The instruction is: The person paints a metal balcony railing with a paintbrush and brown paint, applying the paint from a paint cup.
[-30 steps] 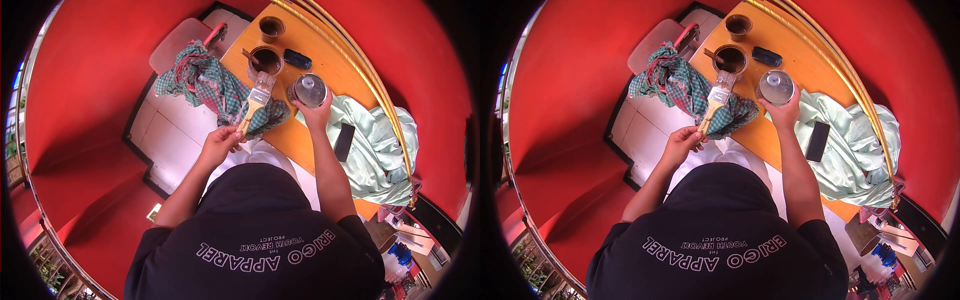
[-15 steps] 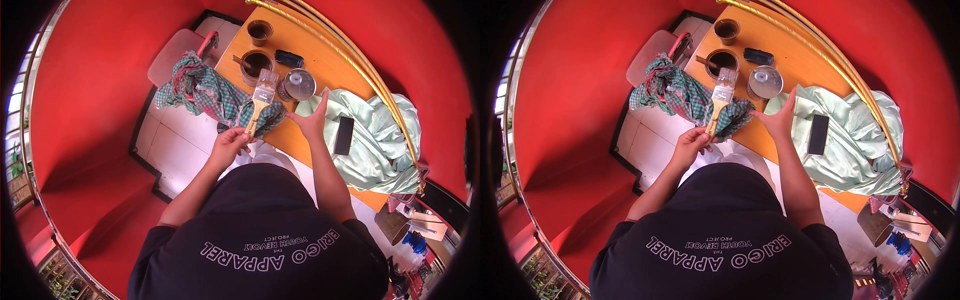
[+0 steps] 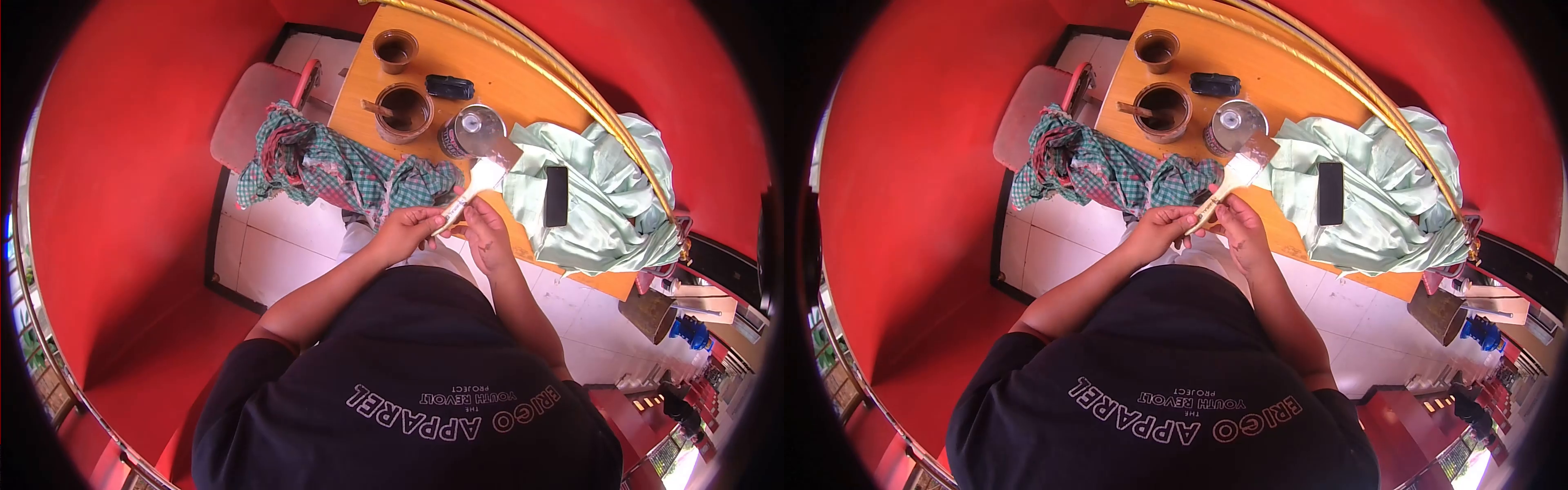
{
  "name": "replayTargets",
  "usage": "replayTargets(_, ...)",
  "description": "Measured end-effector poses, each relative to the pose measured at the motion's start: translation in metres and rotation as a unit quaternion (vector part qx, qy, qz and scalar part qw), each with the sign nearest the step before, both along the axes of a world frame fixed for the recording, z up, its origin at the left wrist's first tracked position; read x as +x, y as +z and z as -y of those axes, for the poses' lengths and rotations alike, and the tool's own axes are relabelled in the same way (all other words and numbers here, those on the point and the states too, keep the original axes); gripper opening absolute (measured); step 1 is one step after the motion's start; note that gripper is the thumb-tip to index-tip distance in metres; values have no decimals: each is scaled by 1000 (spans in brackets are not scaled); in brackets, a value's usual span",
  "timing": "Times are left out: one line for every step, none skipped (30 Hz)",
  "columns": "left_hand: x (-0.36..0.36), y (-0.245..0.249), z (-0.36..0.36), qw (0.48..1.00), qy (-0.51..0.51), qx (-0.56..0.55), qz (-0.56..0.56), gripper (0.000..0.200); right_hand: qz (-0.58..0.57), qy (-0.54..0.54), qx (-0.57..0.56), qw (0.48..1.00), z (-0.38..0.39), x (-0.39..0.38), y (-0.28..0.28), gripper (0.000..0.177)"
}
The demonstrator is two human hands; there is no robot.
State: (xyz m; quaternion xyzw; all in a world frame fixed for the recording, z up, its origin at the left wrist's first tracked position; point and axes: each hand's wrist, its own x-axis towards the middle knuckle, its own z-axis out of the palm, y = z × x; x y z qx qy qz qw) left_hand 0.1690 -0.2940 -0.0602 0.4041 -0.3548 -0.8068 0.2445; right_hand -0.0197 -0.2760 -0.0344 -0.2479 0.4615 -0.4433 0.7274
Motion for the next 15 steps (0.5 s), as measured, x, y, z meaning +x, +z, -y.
replayTargets(-1, -2, -1, 1000, -7, -3, 4, 32, -41, 2, -6, 999, -1, 1, -4, 41)
replayTargets(-3, -4, -2, 1000, -14, -7, 8, 32, -81, 4, -12, 997, -2, 1, -9, 42)
replayTargets(-5, -5, -3, 1000, 0, -10, 7, 30, -93, 8, -13, 996, -3, 2, -13, 42)
replayTargets(-5, -6, -4, 1000, -4, -21, 21, 30, -78, 0, 11, 997, -4, 3, -16, 42)
replayTargets(-5, -7, -5, 999, -6, -33, 37, 30, -63, -5, 33, 997, -5, 3, -19, 42)
replayTargets(-4, -6, -5, 998, -6, -45, 53, 30, -46, -9, 55, 997, -4, 4, -21, 42)
replayTargets(-3, -7, -6, 997, -8, -50, 56, 29, -48, -13, 54, 997, -3, 5, -24, 42)
replayTargets(-2, -6, -7, 997, -10, -54, 59, 29, -50, -17, 55, 997, -4, 6, -27, 42)
replayTargets(0, -5, -8, 996, -13, -59, 63, 29, -51, -22, 54, 997, -5, 6, -28, 42)
replayTargets(2, -4, -8, 996, -19, -52, 65, 28, -49, -10, 43, 998, -7, 5, -28, 42)
replayTargets(4, -3, -6, 996, -24, -46, 66, 28, -48, 3, 30, 998, -9, 1, -26, 43)
replayTargets(5, -2, -4, 997, -29, -41, 67, 28, -48, 15, 16, 999, -10, -1, -25, 44)
replayTargets(5, -1, -2, 997, -33, -38, 53, 28, -40, -4, 8, 999, -9, -2, -26, 46)
replayTargets(4, -1, -1, 998, -37, -33, 39, 28, -33, -23, 2, 999, -11, -2, -28, 49)
replayTargets(3, -2, -1, 998, -41, -28, 25, 28, -26, -42, -4, 999, -12, -3, -29, 52)
